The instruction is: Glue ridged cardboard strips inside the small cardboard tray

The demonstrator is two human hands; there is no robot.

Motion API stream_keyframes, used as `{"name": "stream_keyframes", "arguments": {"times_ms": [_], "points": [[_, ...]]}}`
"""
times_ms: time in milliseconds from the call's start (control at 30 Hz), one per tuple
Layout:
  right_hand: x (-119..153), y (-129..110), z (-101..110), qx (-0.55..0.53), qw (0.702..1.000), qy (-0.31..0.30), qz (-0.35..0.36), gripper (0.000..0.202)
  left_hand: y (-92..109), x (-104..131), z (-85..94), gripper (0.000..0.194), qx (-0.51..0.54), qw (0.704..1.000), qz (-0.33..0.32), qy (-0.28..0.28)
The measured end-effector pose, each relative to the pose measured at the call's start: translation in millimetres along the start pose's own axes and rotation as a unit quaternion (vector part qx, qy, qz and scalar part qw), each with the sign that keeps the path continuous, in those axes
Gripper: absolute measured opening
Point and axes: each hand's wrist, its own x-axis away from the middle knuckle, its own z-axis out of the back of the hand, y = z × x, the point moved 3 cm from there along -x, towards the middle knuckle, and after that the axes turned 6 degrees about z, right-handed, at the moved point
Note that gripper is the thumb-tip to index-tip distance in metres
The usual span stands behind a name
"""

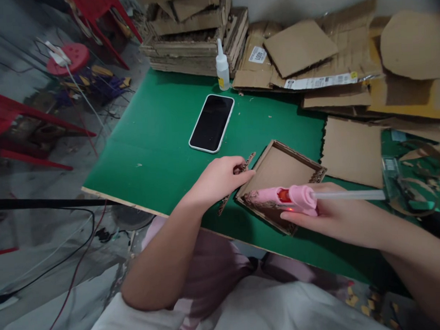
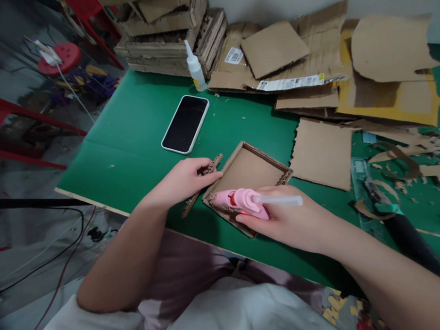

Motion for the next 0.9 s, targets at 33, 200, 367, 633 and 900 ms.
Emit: {"name": "stream_keyframes", "arguments": {"times_ms": [33, 200, 367, 633, 900], "points": [[0.3, 0.3, 1.1, -0.007, 1.0, -0.007, -0.012, 0.031, 0.1, 0.0, -0.1, 0.037, 0.0, 1.0, 0.0, -0.001], [0.3, -0.9, 3.8, -0.041, 0.998, -0.021, -0.042, 0.032, 0.7, 0.2, 0.2, 0.037, -0.001, 1.0, 0.001, 0.001], [-0.8, -4.0, -1.8, -0.033, 0.998, -0.034, -0.046, 0.032, 1.1, 0.4, 0.9, 0.037, -0.009, 1.0, 0.0, 0.004], [-3.7, -2.9, 3.7, -0.088, 0.993, -0.014, -0.078, 0.032, 0.8, 1.1, 0.2, 0.037, 0.0, 1.0, 0.0, 0.004], [-7.5, 7.4, -2.3, -0.196, 0.952, -0.078, -0.221, 0.044, 0.6, 1.8, -0.3, 0.036, -0.002, 1.0, 0.003, -0.003]]}}
